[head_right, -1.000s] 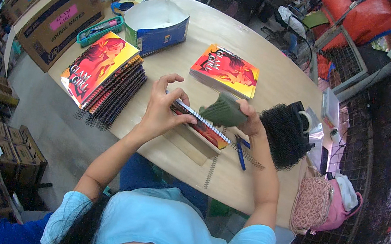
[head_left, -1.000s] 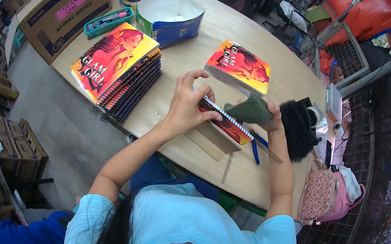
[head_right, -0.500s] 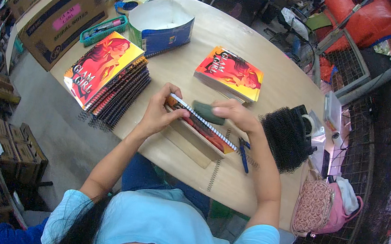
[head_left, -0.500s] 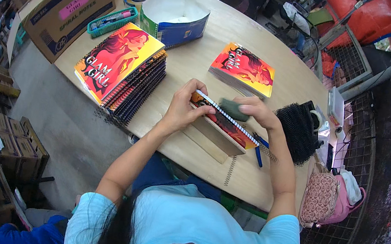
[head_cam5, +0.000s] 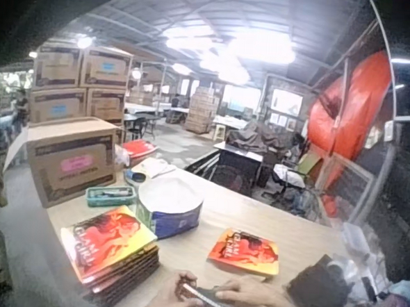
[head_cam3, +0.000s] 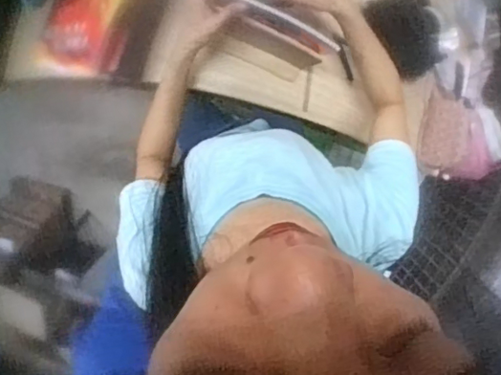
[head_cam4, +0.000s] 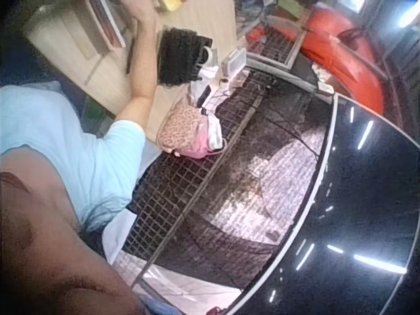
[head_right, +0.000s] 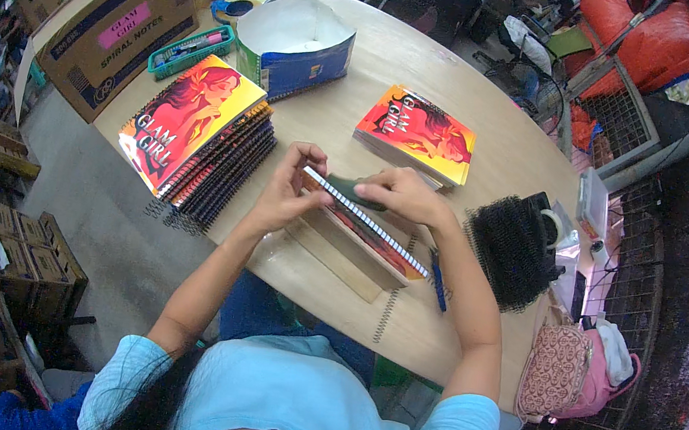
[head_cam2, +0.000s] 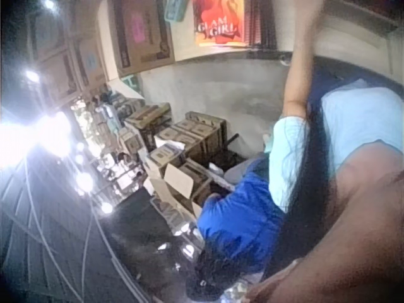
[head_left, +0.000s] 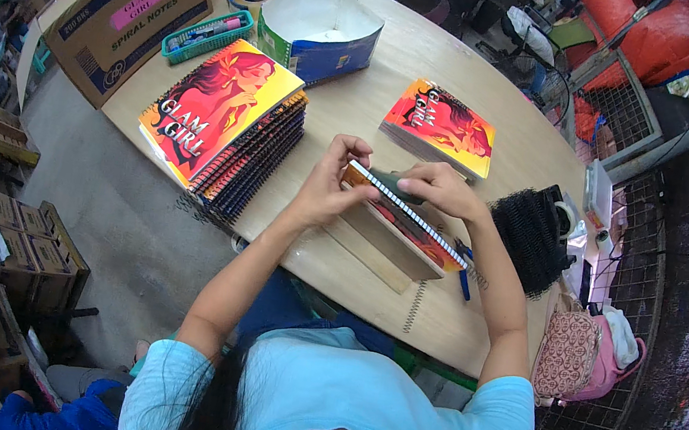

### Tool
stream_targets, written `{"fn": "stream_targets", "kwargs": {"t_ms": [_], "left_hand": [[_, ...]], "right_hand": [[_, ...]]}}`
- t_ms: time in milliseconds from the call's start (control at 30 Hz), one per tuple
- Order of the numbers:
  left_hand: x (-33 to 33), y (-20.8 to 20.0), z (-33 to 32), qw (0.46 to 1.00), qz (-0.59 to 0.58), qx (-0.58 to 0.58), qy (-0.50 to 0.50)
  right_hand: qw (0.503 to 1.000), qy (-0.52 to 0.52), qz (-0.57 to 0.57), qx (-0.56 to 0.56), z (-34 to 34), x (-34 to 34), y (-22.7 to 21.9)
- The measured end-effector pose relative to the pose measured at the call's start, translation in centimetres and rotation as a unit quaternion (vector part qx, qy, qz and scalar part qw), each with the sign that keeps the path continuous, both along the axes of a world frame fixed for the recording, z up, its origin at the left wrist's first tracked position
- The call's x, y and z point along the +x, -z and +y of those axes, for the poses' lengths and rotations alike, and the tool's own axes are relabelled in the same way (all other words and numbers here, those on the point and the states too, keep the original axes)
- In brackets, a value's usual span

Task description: The person inserts spiral bindings into notebook stacks by hand, trims the excess wire with pliers, and records production entries in a logbook using a pen.

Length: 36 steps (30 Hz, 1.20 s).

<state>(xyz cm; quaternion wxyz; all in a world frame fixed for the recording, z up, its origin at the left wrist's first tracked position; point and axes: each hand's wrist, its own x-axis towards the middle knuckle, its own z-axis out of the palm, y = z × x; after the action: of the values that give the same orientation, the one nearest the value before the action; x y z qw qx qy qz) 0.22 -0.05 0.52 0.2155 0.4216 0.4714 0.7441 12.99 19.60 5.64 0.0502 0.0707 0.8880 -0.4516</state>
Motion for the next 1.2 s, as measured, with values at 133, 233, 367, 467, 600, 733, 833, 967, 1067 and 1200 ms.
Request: {"fn": "stream_targets", "kwargs": {"t_ms": [133, 233, 367, 467, 600, 733, 833, 967, 1067, 1200], "left_hand": [[-1.7, 1.9, -0.6, 0.989, -0.129, 0.012, 0.068], [-1.7, 1.9, -0.7, 0.994, -0.099, -0.002, 0.052], [-1.1, 1.5, -0.8, 0.992, -0.099, -0.036, 0.076], [-1.2, 1.2, -0.4, 0.991, -0.101, -0.034, 0.076], [-1.2, 0.5, -0.7, 0.989, -0.092, -0.057, 0.104], [-1.5, 0.7, -0.7, 0.989, -0.062, -0.090, 0.095], [-0.8, 0.4, -0.1, 0.991, -0.069, -0.070, 0.091], [-0.7, -0.5, -0.3, 0.987, -0.108, -0.041, 0.115], [-0.9, -0.1, -0.2, 0.987, -0.093, -0.048, 0.120], [-0.6, -0.9, -0.5, 0.984, -0.126, -0.049, 0.114]], "right_hand": [[0.910, -0.024, 0.069, -0.408, 0.1, 0.3, 0.3], [0.997, -0.009, -0.039, 0.064, -0.3, -1.5, -0.9], [0.936, 0.011, 0.049, -0.347, -1.8, -0.6, -1.9], [0.992, 0.007, -0.122, 0.002, 2.2, -2.9, 1.4], [0.973, 0.130, 0.172, 0.082, 1.3, 2.0, 2.8], [0.910, 0.327, -0.006, 0.257, -1.7, 12.6, 4.6], [0.860, 0.347, 0.076, 0.367, -4.5, 17.5, 9.2], [0.816, 0.371, 0.177, 0.407, -4.5, 18.4, 10.3], [0.791, 0.356, 0.311, 0.389, -3.2, 15.2, 4.7], [0.842, 0.135, 0.329, 0.406, -4.9, 8.5, -6.2]]}}
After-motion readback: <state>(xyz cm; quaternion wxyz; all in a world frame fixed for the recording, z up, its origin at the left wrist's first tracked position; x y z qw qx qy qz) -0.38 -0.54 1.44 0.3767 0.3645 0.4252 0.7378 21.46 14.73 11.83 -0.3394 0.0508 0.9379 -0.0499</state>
